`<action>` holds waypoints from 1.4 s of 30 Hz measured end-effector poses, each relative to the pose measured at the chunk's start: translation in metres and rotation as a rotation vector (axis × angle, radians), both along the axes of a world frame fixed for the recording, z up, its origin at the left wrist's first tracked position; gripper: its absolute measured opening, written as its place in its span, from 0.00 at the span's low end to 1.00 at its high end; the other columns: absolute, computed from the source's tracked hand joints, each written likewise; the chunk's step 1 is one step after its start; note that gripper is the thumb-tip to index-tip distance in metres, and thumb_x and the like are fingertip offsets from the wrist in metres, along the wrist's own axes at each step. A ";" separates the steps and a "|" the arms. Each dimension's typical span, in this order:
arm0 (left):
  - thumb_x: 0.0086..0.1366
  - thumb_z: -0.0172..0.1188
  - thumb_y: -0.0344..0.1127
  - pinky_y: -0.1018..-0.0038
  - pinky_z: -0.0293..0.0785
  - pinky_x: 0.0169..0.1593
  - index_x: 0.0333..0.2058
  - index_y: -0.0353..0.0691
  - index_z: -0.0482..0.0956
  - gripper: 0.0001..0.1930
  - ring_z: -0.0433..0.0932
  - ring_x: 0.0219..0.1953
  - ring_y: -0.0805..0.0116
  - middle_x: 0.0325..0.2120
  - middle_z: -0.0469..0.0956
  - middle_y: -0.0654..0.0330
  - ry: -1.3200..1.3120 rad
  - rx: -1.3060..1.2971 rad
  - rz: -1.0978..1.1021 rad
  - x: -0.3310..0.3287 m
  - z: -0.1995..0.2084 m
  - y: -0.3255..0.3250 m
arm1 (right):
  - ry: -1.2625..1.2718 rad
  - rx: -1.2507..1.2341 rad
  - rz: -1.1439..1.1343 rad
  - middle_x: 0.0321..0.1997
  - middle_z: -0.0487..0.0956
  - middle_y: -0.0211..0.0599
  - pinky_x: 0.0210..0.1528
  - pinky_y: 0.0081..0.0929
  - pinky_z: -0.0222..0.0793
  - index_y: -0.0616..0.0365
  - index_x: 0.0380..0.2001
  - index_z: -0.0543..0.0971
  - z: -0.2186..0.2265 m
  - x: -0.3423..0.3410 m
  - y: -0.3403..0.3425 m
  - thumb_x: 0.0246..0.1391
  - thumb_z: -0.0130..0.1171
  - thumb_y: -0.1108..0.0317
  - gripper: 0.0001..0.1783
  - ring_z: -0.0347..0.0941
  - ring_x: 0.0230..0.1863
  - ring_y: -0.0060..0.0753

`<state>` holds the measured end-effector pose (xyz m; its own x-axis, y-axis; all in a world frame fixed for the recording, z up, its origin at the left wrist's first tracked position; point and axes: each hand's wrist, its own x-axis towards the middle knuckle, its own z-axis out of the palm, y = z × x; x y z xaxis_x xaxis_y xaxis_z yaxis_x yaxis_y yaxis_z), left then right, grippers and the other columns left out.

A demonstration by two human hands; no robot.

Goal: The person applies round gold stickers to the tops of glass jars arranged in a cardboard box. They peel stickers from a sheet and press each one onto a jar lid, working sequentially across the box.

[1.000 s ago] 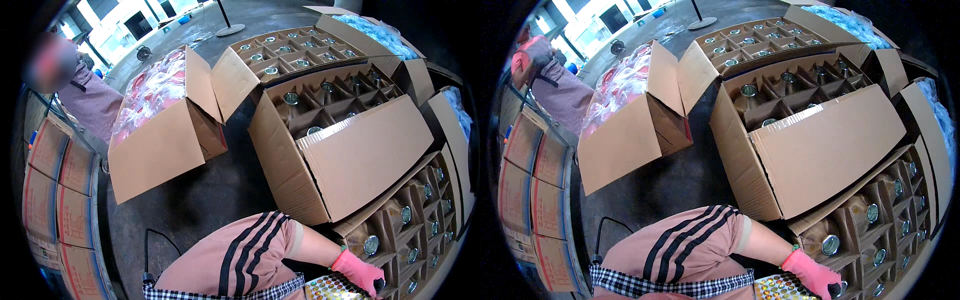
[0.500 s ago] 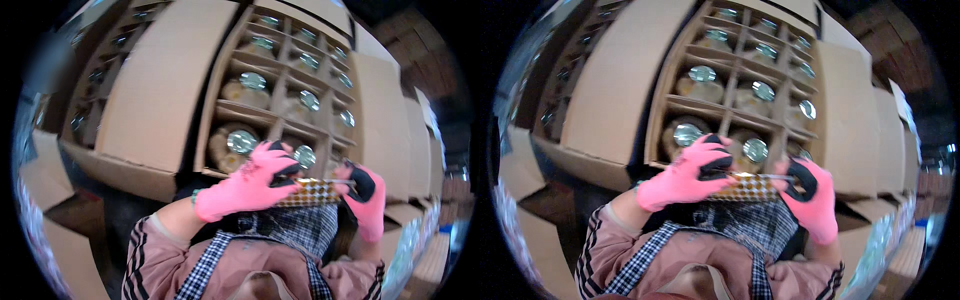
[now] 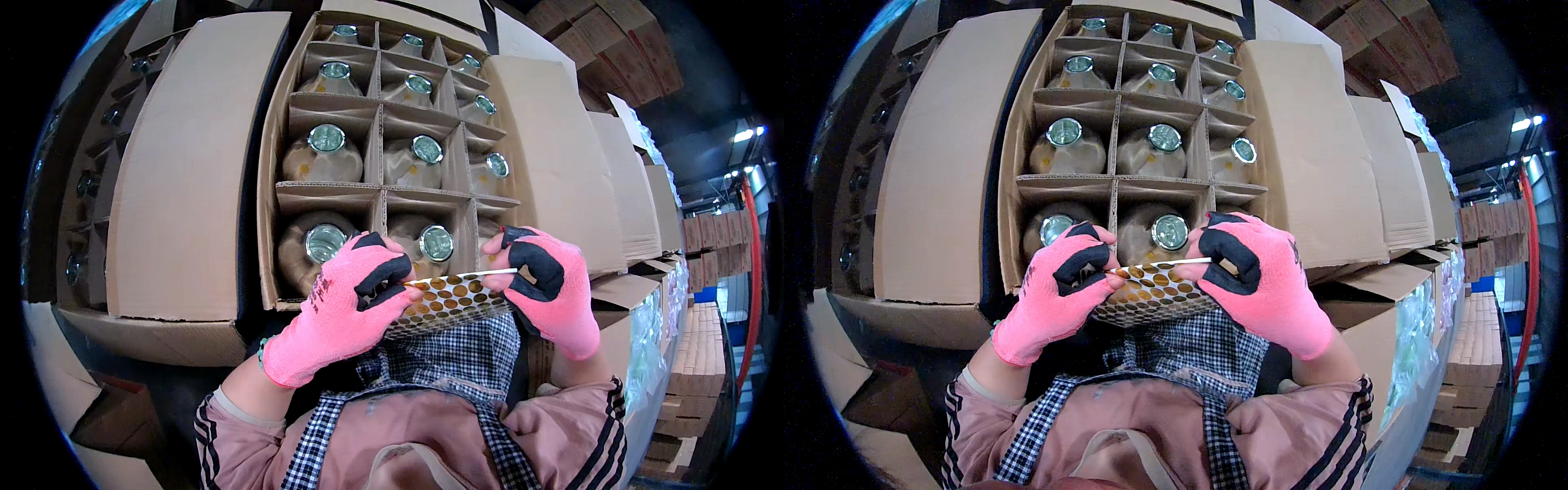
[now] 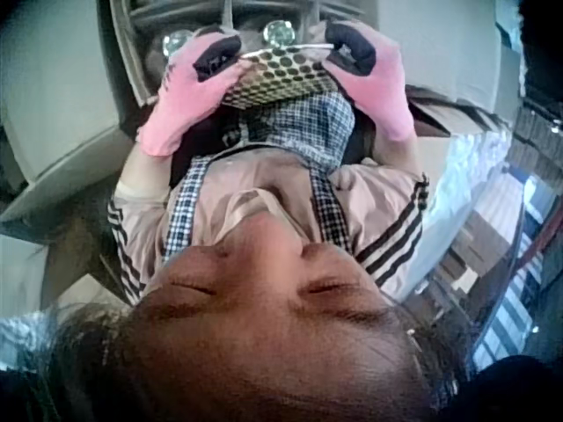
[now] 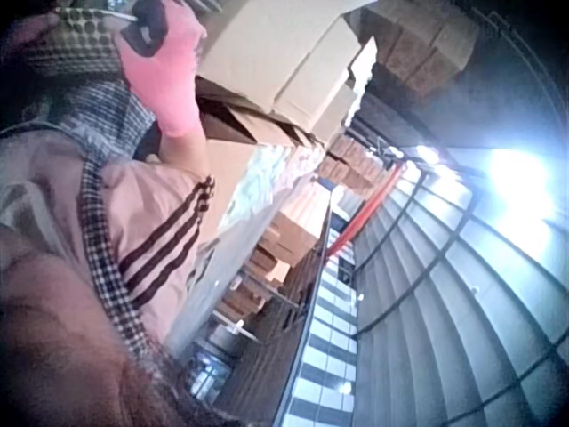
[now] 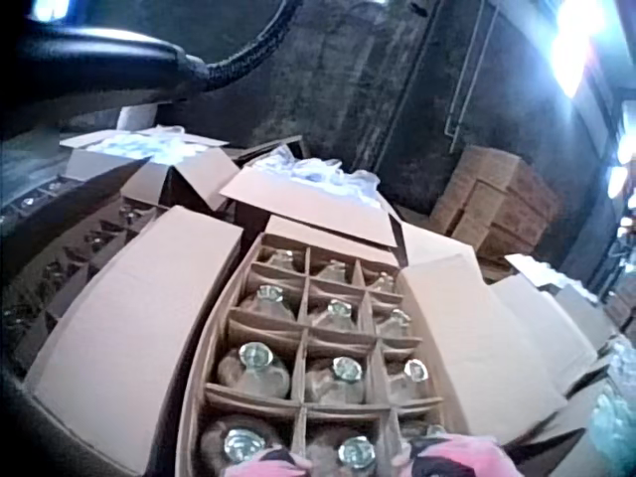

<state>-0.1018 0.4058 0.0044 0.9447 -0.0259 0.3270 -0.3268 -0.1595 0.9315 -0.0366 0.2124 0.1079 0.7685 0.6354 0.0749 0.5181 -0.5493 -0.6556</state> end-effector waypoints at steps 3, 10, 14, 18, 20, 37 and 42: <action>0.47 0.63 0.29 0.67 0.67 0.37 0.28 0.34 0.72 0.10 0.70 0.32 0.53 0.28 0.71 0.53 -0.042 -0.001 0.006 0.003 -0.002 0.000 | -0.120 -0.062 0.046 0.31 0.76 0.40 0.39 0.27 0.67 0.63 0.23 0.75 -0.002 0.002 -0.002 0.34 0.62 0.75 0.08 0.73 0.35 0.36; 0.48 0.62 0.29 0.67 0.67 0.36 0.29 0.33 0.72 0.10 0.70 0.32 0.53 0.28 0.72 0.52 -0.044 -0.006 -0.013 0.005 -0.001 -0.003 | -0.341 -0.091 0.121 0.28 0.75 0.37 0.43 0.32 0.67 0.60 0.23 0.75 0.002 0.003 0.002 0.31 0.64 0.76 0.10 0.72 0.40 0.41; 0.48 0.62 0.29 0.67 0.67 0.36 0.29 0.33 0.72 0.10 0.70 0.32 0.53 0.28 0.71 0.51 -0.036 0.031 -0.023 0.007 0.000 -0.005 | -0.452 -0.099 0.186 0.27 0.75 0.33 0.43 0.34 0.67 0.58 0.23 0.75 0.001 0.005 0.001 0.29 0.64 0.77 0.11 0.72 0.41 0.40; 0.49 0.61 0.29 0.68 0.68 0.36 0.29 0.33 0.73 0.10 0.70 0.31 0.53 0.28 0.72 0.52 0.009 -0.013 -0.015 0.004 -0.002 -0.005 | -0.493 -0.152 0.304 0.31 0.74 0.33 0.46 0.36 0.64 0.56 0.26 0.75 -0.002 0.009 -0.003 0.30 0.61 0.75 0.13 0.69 0.44 0.41; 0.49 0.61 0.30 0.69 0.68 0.37 0.29 0.33 0.73 0.10 0.71 0.31 0.54 0.28 0.73 0.52 0.020 -0.040 -0.014 0.003 -0.007 -0.004 | -0.532 -0.137 0.292 0.28 0.75 0.31 0.44 0.36 0.66 0.57 0.22 0.76 -0.001 0.007 0.003 0.25 0.62 0.77 0.13 0.71 0.42 0.42; 0.55 0.58 0.30 0.84 0.66 0.34 0.31 0.32 0.75 0.07 0.70 0.29 0.82 0.25 0.74 0.68 0.500 -0.632 -0.239 0.019 -0.018 -0.002 | -0.299 -0.008 -0.265 0.50 0.70 0.40 0.51 0.29 0.61 0.58 0.26 0.78 -0.016 0.197 -0.029 0.42 0.60 0.66 0.08 0.67 0.49 0.38; 0.54 0.60 0.31 0.83 0.67 0.37 0.32 0.33 0.76 0.09 0.70 0.31 0.81 0.26 0.75 0.67 0.494 -0.509 -0.274 0.017 -0.029 0.002 | -0.427 -0.319 -0.338 0.53 0.69 0.38 0.55 0.36 0.58 0.50 0.26 0.79 -0.066 0.250 -0.044 0.40 0.61 0.60 0.09 0.61 0.53 0.45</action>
<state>-0.0847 0.4082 -0.0246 0.9659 -0.2399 -0.0975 0.1810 0.3563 0.9167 0.2134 0.1683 0.0422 0.8749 0.4046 0.2660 0.4616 -0.8628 -0.2061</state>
